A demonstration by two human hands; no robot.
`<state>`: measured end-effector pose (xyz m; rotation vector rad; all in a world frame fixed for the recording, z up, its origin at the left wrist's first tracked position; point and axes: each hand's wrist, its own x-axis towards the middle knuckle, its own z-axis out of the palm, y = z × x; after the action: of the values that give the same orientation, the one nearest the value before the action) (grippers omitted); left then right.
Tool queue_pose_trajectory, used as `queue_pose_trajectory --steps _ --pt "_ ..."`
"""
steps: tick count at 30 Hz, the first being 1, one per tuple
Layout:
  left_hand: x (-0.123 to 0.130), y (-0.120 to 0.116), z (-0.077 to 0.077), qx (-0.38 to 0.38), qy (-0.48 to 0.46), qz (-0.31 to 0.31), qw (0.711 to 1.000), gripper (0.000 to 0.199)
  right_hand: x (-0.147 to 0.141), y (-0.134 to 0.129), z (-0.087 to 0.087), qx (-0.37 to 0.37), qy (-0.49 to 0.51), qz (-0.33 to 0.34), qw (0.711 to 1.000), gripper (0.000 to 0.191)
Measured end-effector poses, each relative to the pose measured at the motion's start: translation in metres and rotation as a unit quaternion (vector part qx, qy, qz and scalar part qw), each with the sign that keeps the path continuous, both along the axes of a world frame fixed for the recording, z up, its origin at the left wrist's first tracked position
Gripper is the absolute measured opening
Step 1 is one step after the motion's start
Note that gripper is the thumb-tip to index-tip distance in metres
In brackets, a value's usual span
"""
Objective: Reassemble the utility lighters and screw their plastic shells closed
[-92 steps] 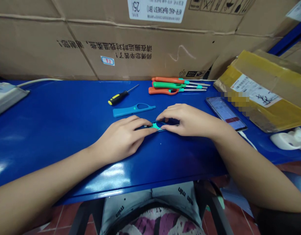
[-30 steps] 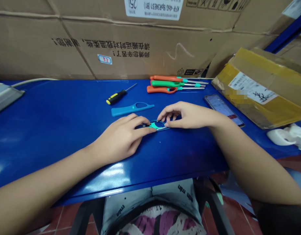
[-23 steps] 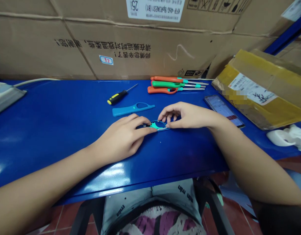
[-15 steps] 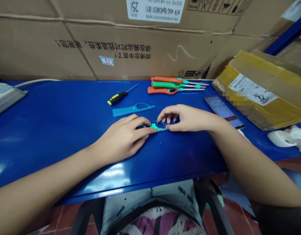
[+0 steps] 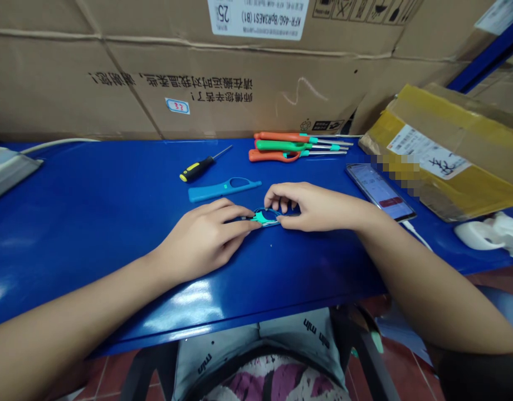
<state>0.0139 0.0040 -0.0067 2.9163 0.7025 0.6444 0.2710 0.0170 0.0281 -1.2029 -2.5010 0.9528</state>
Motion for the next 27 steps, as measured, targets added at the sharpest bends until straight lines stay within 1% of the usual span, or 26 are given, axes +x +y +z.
queue_pose_trajectory --steps 3,10,18,27 --pt "0.0003 -0.0002 0.0005 0.001 0.004 0.002 1.0 0.029 -0.0005 -0.0001 0.0004 0.002 -0.003 0.008 1.0 0.027" --pt "0.0009 -0.0012 0.0025 0.005 0.021 0.007 1.0 0.03 -0.0026 -0.0013 -0.0012 0.017 -0.024 0.008 1.0 0.03" --pt "-0.0002 -0.001 0.0009 0.025 0.002 -0.003 1.0 0.028 -0.0005 -0.001 -0.0017 0.022 -0.026 0.025 0.999 0.029" --pt "-0.002 -0.0009 -0.0016 0.035 -0.012 0.003 0.999 0.026 0.0013 -0.0008 0.0 0.009 -0.017 0.03 0.999 0.03"
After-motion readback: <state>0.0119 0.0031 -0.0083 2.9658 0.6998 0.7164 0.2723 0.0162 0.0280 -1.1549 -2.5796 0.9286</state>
